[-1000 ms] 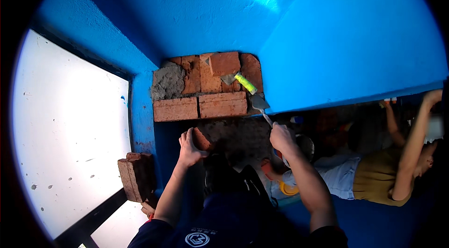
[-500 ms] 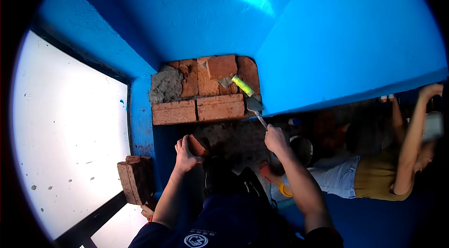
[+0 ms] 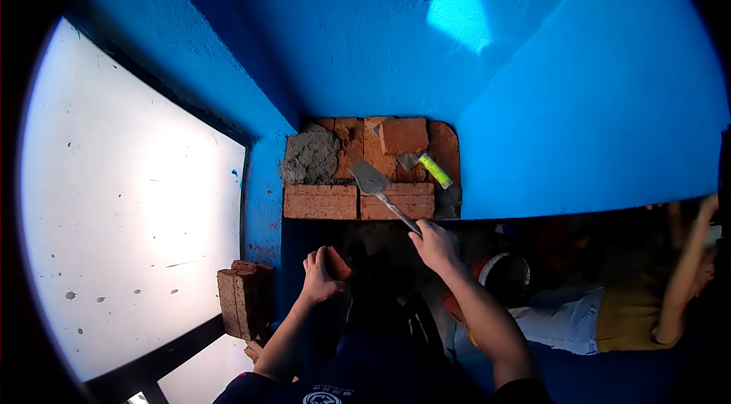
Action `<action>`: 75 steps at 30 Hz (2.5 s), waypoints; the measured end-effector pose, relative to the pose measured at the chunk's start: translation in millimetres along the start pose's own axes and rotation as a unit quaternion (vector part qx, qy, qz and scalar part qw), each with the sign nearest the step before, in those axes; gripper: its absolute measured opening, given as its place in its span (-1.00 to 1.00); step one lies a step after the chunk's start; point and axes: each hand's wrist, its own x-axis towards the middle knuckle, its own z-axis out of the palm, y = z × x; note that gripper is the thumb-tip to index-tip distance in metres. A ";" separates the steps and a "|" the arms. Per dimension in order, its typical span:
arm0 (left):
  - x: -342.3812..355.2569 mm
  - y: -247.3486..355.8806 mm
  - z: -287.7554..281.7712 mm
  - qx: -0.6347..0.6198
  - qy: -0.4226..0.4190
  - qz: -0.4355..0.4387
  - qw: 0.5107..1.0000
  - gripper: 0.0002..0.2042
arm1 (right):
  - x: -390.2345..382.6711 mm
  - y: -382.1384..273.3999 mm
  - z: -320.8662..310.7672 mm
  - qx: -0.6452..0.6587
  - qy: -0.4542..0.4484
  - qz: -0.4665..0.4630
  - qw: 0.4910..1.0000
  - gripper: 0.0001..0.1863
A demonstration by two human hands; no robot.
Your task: The person lays bricks by spreading mortar with a trowel and positioning bricks onto the structure by hand.
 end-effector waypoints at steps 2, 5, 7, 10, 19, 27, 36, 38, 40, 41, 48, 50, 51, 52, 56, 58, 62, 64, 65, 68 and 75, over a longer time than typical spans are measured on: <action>1.6 11.5 -6.8 0.005 0.000 0.008 1.000 0.08 | 52.5 -3.0 25.6 -0.046 0.022 -0.004 0.999 -0.75; -7.6 1.6 -20.8 -0.003 0.014 -0.004 1.000 0.07 | 103.9 -16.5 57.9 -0.056 0.007 0.036 0.998 -0.72; -14.2 -9.2 -28.6 -0.011 0.034 -0.016 0.999 0.06 | 111.2 -14.4 68.4 -0.079 0.028 0.049 0.995 -0.68; -20.2 -22.7 -46.6 -0.013 0.018 -0.063 0.998 0.06 | 128.5 -6.6 36.2 -0.112 0.136 0.066 0.982 -0.60; 2.4 -34.5 -62.9 -0.056 -0.017 -0.079 0.995 0.05 | 202.8 52.0 -16.6 -0.076 0.032 0.139 0.987 -0.53; 20.7 -27.5 -88.5 -0.076 -0.025 -0.072 0.994 0.02 | 168.6 29.8 -82.8 0.176 -0.139 0.266 0.938 -0.83; -4.0 -45.7 -103.3 -0.127 -0.001 -0.089 0.988 0.03 | 92.3 -66.8 -75.2 0.034 -0.077 0.109 0.990 -0.66; -12.8 -45.6 -106.4 -0.134 -0.003 -0.104 0.986 0.02 | 94.3 -80.4 -23.9 0.165 -0.136 0.060 0.975 -0.61; -22.2 -48.7 -110.0 -0.140 0.003 -0.103 0.985 0.02 | 116.0 -116.2 41.9 0.374 -0.313 0.063 0.871 -0.59; -26.6 -49.4 -111.2 -0.148 0.009 -0.102 0.984 0.02 | 126.3 -145.8 81.5 0.397 -0.323 0.088 0.855 -0.60; -52.9 -47.1 -121.1 -0.147 0.057 -0.117 0.981 0.02 | 165.1 -261.0 210.1 0.392 -0.160 -0.073 0.903 -0.50; -62.2 -59.7 -120.5 -0.134 0.066 -0.136 0.979 0.02 | 145.2 -246.0 186.8 0.330 -0.090 -0.117 0.933 -0.53; -61.2 -60.5 -120.2 -0.135 0.063 -0.132 0.980 0.03 | 141.9 -217.9 165.0 0.224 0.043 -0.122 0.966 -0.57; -60.3 -58.4 -122.9 -0.150 0.058 -0.130 0.978 0.04 | 138.2 -183.0 143.4 0.131 0.111 -0.066 0.983 -0.59; -42.0 -50.5 -127.5 -0.161 0.030 -0.082 0.983 0.01 | 119.6 -52.6 82.6 -0.081 0.066 0.172 0.980 -0.48; -20.2 -47.8 -121.1 -0.136 -0.002 -0.037 0.990 0.00 | 113.1 -4.9 93.1 -0.056 0.053 0.151 0.986 -0.48; 36.6 -0.2 -126.7 -0.071 -0.043 0.032 0.996 0.06 | 105.6 8.6 77.6 0.018 -0.020 0.082 0.996 -0.61; 63.1 37.0 -128.5 -0.064 -0.065 0.093 0.991 0.09 | 91.4 7.1 80.1 0.030 0.042 0.054 0.997 -0.64; 72.6 63.6 -130.8 -0.068 -0.068 0.116 0.989 0.10 | 79.2 13.7 79.9 0.034 0.059 0.038 0.997 -0.65; 101.4 106.8 -128.4 -0.037 -0.052 0.204 0.977 0.09 | 3.2 14.8 75.0 0.087 0.126 0.009 0.988 -0.61; 170.5 253.0 -15.3 0.154 -0.155 0.299 0.929 0.12 | -221.5 70.2 98.7 0.160 0.166 0.202 0.952 -0.61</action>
